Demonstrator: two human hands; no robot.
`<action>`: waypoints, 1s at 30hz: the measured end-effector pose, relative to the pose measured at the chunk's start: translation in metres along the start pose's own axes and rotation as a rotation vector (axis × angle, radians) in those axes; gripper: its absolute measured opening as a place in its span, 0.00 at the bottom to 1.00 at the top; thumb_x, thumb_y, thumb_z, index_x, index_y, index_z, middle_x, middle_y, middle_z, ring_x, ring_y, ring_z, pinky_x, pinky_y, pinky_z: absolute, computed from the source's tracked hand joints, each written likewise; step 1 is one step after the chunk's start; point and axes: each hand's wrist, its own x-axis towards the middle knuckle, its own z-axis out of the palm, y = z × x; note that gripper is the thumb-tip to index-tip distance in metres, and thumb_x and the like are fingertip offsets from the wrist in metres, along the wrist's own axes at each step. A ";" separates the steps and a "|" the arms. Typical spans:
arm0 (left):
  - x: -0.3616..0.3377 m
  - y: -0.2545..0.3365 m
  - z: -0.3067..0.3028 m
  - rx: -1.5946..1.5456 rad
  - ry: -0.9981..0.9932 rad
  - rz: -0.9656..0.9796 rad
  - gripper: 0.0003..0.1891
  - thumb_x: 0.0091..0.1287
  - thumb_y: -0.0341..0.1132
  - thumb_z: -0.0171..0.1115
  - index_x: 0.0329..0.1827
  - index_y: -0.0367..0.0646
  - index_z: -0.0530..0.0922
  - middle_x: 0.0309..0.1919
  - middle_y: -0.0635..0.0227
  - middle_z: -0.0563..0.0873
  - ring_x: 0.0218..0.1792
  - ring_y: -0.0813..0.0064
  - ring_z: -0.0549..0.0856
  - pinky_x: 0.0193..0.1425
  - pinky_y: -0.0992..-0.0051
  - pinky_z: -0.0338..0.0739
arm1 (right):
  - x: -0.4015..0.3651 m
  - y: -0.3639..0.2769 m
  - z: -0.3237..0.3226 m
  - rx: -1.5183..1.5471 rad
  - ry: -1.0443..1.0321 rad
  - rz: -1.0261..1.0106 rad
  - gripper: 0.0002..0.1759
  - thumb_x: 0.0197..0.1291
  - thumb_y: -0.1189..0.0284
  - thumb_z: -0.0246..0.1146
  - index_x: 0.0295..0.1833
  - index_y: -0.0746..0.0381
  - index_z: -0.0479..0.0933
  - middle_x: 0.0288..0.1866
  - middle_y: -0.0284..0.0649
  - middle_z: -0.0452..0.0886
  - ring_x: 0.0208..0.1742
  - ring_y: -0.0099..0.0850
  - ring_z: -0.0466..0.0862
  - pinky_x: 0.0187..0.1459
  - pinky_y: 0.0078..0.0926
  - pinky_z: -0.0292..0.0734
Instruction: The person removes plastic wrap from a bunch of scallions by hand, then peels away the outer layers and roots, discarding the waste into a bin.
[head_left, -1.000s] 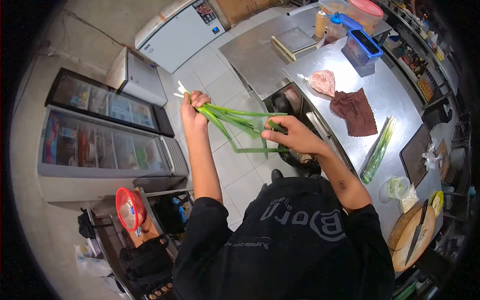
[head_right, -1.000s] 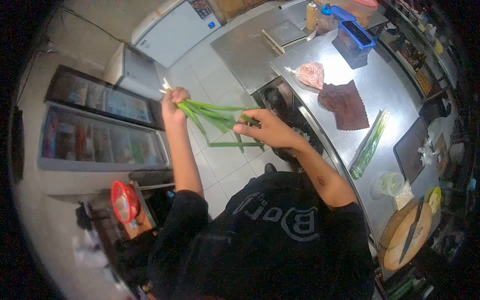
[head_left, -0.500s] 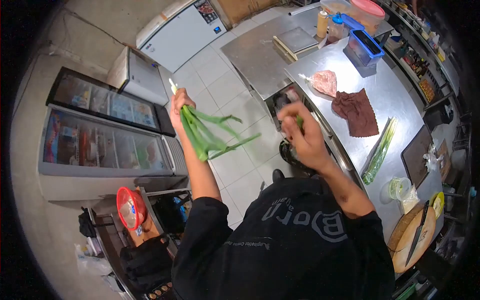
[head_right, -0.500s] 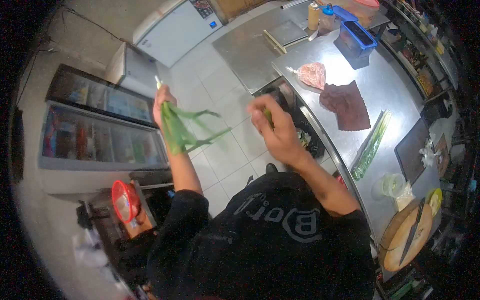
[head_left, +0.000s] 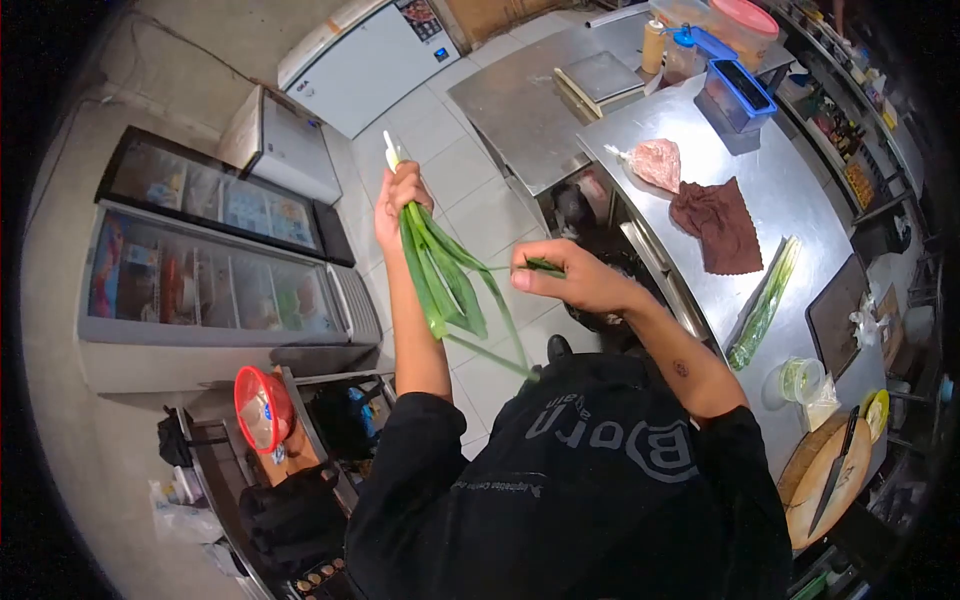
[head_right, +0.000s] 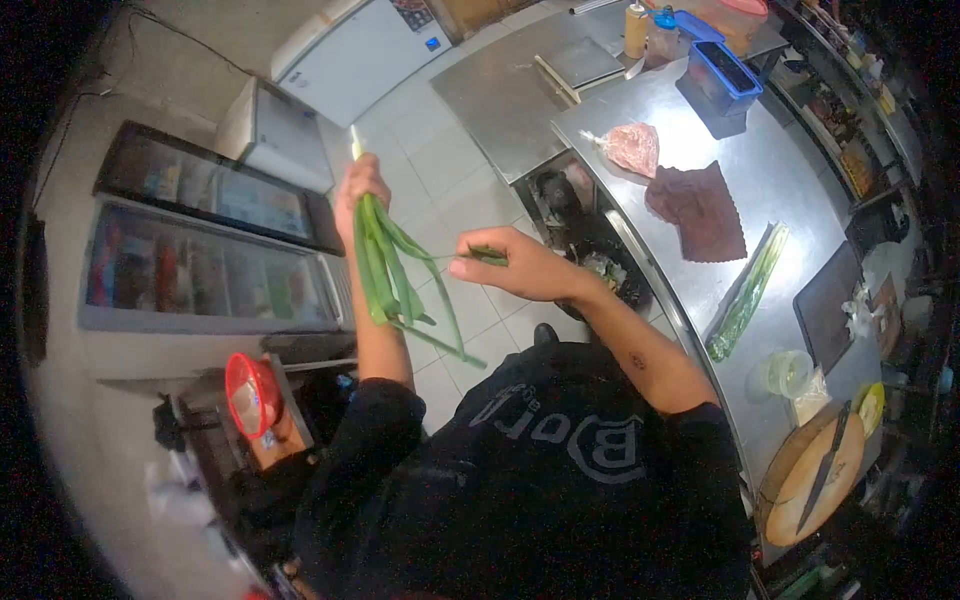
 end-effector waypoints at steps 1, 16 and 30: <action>-0.001 -0.001 -0.003 -0.012 0.013 -0.012 0.11 0.81 0.37 0.47 0.38 0.44 0.65 0.21 0.77 0.63 0.17 0.85 0.63 0.21 0.81 0.63 | 0.000 -0.001 -0.002 0.022 -0.038 0.102 0.14 0.74 0.62 0.61 0.44 0.64 0.79 0.33 0.30 0.70 0.36 0.20 0.68 0.41 0.23 0.66; 0.002 -0.003 -0.017 0.151 0.059 0.070 0.14 0.83 0.38 0.48 0.45 0.33 0.70 0.26 0.72 0.65 0.19 0.83 0.64 0.23 0.80 0.64 | -0.007 -0.001 -0.007 -0.385 0.075 0.089 0.19 0.76 0.63 0.54 0.36 0.67 0.74 0.23 0.49 0.69 0.26 0.40 0.72 0.33 0.37 0.68; -0.004 0.065 -0.032 0.124 0.361 0.529 0.19 0.84 0.42 0.38 0.30 0.44 0.61 0.19 0.71 0.64 0.16 0.79 0.65 0.20 0.77 0.63 | -0.051 0.008 -0.005 -0.390 0.581 -0.236 0.12 0.79 0.69 0.52 0.49 0.65 0.78 0.28 0.39 0.74 0.21 0.29 0.73 0.27 0.27 0.67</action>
